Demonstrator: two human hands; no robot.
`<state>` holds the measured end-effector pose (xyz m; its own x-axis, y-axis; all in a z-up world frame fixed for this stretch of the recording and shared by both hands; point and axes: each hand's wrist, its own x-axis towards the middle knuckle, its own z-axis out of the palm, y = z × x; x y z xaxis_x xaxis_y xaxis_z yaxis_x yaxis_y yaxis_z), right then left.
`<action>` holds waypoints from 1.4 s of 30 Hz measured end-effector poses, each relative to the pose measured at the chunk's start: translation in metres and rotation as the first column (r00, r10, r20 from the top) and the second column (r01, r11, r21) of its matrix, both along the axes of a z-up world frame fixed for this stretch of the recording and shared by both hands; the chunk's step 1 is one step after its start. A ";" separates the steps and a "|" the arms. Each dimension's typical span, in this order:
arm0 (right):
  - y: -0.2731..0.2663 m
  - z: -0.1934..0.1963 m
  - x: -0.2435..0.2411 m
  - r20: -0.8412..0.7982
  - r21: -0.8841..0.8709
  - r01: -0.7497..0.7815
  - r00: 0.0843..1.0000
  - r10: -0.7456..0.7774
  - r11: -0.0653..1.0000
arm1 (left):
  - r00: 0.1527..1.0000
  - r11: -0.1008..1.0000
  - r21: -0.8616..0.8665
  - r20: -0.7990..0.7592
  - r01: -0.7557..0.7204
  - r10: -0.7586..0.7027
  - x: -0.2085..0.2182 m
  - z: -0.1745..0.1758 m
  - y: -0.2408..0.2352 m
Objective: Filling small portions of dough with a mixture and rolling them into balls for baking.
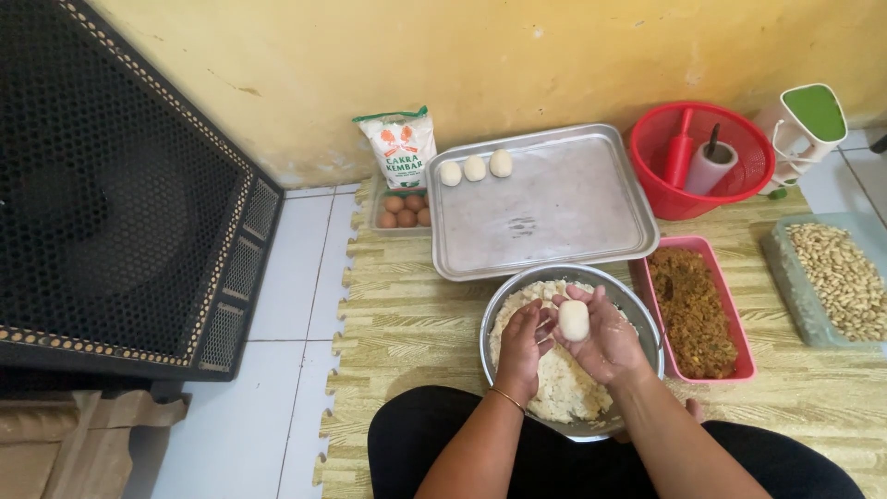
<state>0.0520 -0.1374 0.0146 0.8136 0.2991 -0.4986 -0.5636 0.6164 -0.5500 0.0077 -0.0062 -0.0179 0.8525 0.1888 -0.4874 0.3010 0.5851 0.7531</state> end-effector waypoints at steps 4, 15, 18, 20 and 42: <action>0.007 -0.006 -0.002 0.017 -0.135 0.011 1.000 -0.008 0.991 | 1.000 1.000 0.000 0.007 -0.001 0.001 -0.001 0.003 0.000; 0.014 -0.049 -0.009 0.326 -0.509 0.234 0.943 -0.066 0.828 | 0.991 0.994 0.058 -0.103 0.087 -0.081 -0.006 0.003 -0.006; 0.021 -0.030 -0.013 0.278 -0.523 0.148 0.960 0.004 0.839 | 0.993 0.998 0.036 -0.109 0.058 -0.054 -0.006 0.002 -0.007; 0.025 -0.011 -0.017 0.238 -0.504 0.093 0.971 0.035 0.858 | 0.993 0.997 0.037 -0.102 0.060 -0.056 -0.005 0.002 -0.005; -0.015 -0.048 0.022 0.104 0.201 -0.130 0.988 0.111 0.971 | 0.994 0.998 0.044 -0.102 -0.040 0.045 0.002 0.007 0.012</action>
